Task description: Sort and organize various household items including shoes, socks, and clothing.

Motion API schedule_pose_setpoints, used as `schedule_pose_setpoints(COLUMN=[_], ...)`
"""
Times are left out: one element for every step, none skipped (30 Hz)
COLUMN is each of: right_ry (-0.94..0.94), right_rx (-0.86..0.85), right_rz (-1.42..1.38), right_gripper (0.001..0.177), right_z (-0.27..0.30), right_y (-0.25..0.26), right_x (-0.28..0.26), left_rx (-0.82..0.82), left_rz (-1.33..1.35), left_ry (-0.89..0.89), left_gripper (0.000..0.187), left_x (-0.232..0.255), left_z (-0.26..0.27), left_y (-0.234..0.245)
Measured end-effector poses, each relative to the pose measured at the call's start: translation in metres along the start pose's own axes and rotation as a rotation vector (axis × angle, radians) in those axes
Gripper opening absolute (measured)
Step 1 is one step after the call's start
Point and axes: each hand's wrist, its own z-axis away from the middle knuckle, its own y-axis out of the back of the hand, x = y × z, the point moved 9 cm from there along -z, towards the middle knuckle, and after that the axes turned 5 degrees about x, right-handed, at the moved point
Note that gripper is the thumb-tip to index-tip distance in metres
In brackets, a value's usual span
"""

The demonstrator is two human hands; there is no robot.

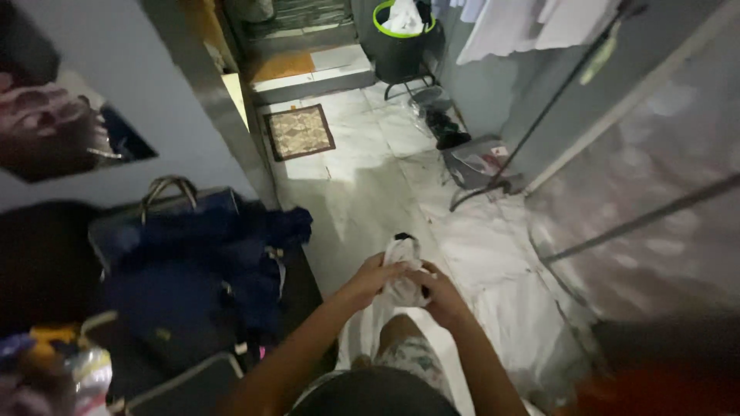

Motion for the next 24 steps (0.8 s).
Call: schedule_pose_setpoints(right_ry=[-0.009,0.008,0.031,0.029,0.03,0.03,0.015,-0.014,-0.019,-0.01,0.214,0.439,0.418,0.416,0.425,0.417,0.169,-0.078,-0.079,-0.113,-0.139,-0.132,-0.145,-0.158], right_rx=[0.003,-0.002,-0.008,-0.006,-0.003,-0.001,0.003,0.016,0.011,-0.003,-0.045,-0.086,-0.087,-0.159,-0.233,-0.235,-0.218,-0.191,-0.191,-0.139,-0.094,-0.1,-0.078,-0.055], right_rz=[-0.005,-0.048,-0.091,-0.095,-0.096,-0.097,-0.092,-0.042,0.011,0.019,0.291,0.561,0.562,0.517,0.476,0.48,0.199,-0.082,-0.081,-0.046,-0.016,-0.019,0.005,0.029], right_gripper=[0.065,0.064,0.063,0.063,0.061,0.059,0.059,0.057,0.055,0.055,0.056,0.058,0.058,0.059,0.06,0.06,0.059,0.059,0.059,0.058,0.056,0.056,0.055,0.054], right_z=[-0.024,-0.048,-0.077,-0.111,-0.144,-0.176,-0.194,-0.212,-0.244,-0.292,-0.333,-0.369,-0.396,-0.421,-0.45,-0.475,-0.504,-0.529,-0.541,-0.554,-0.571,-0.605,-0.632,-0.66], right_y=[0.0,0.0,-0.001,-0.004,-0.007,-0.009,-0.014,-0.019,-0.029,-0.022,-0.025,-0.032,-0.036,-0.045,-0.055,-0.07,-0.078,-0.091,-0.107,-0.118,-0.134,-0.142,-0.149,-0.156], right_x=[-0.016,-0.035,-0.056,-0.077,-0.097,-0.118,-0.132,-0.147,-0.183,-0.206,-0.23,-0.249,-0.258,-0.268,-0.283,-0.308,-0.314,-0.317,-0.344,-0.367,-0.391,-0.406,-0.411,-0.418], left_rx=[0.0,-0.035,-0.07,-0.07,-0.056,-0.041,-0.039,-0.059,-0.073,-0.064,-0.032,0.001,0.005,-0.013,-0.032,-0.029,-0.025,-0.02,-0.019,0.044,0.109,0.111,0.088,0.065], left_rz=[-0.001,0.016,0.033,0.031,0.036,0.042,0.052,0.1,0.141,0.144,0.174,0.204,0.211,0.264,0.317,0.325,0.319,0.312,0.314,0.331,0.339,0.333,0.35,0.367], left_ry=[0.01,-0.001,-0.019,-0.016,0.028,0.072,0.084,0.012,-0.09,-0.106,-0.047,0.011,0.03,-0.011,-0.066,-0.06,-0.071,-0.081,-0.081,-0.081,-0.089,-0.097,-0.097,-0.097], left_gripper=[0.068,0.069,0.07,0.07,0.068,0.067,0.067,0.064,0.061,0.061,0.058,0.055,0.055,0.052,0.05,0.05,0.047,0.044,0.044,0.042,0.041,0.041,0.042,0.044], left_x=[0.02,0.042,0.066,0.09,0.108,0.126,0.132,0.149,0.188,0.215,0.223,0.229,0.24,0.256,0.278,0.301,0.32,0.34,0.354,0.367,0.383,0.398,0.407,0.417], left_z=[-0.026,-0.053,-0.083,-0.111,-0.137,-0.163,-0.192,-0.221,-0.261,-0.293,-0.318,-0.342,-0.367,-0.392,-0.421,-0.439,-0.455,-0.471,-0.501,-0.531,-0.563,-0.593,-0.615,-0.637], left_y=[0.0,-0.004,-0.007,-0.002,0.002,0.006,0.013,0.017,0.024,0.031,0.046,0.063,0.074,0.083,0.094,0.101,0.11,0.12,0.128,0.141,0.16,0.173,0.186,0.198])
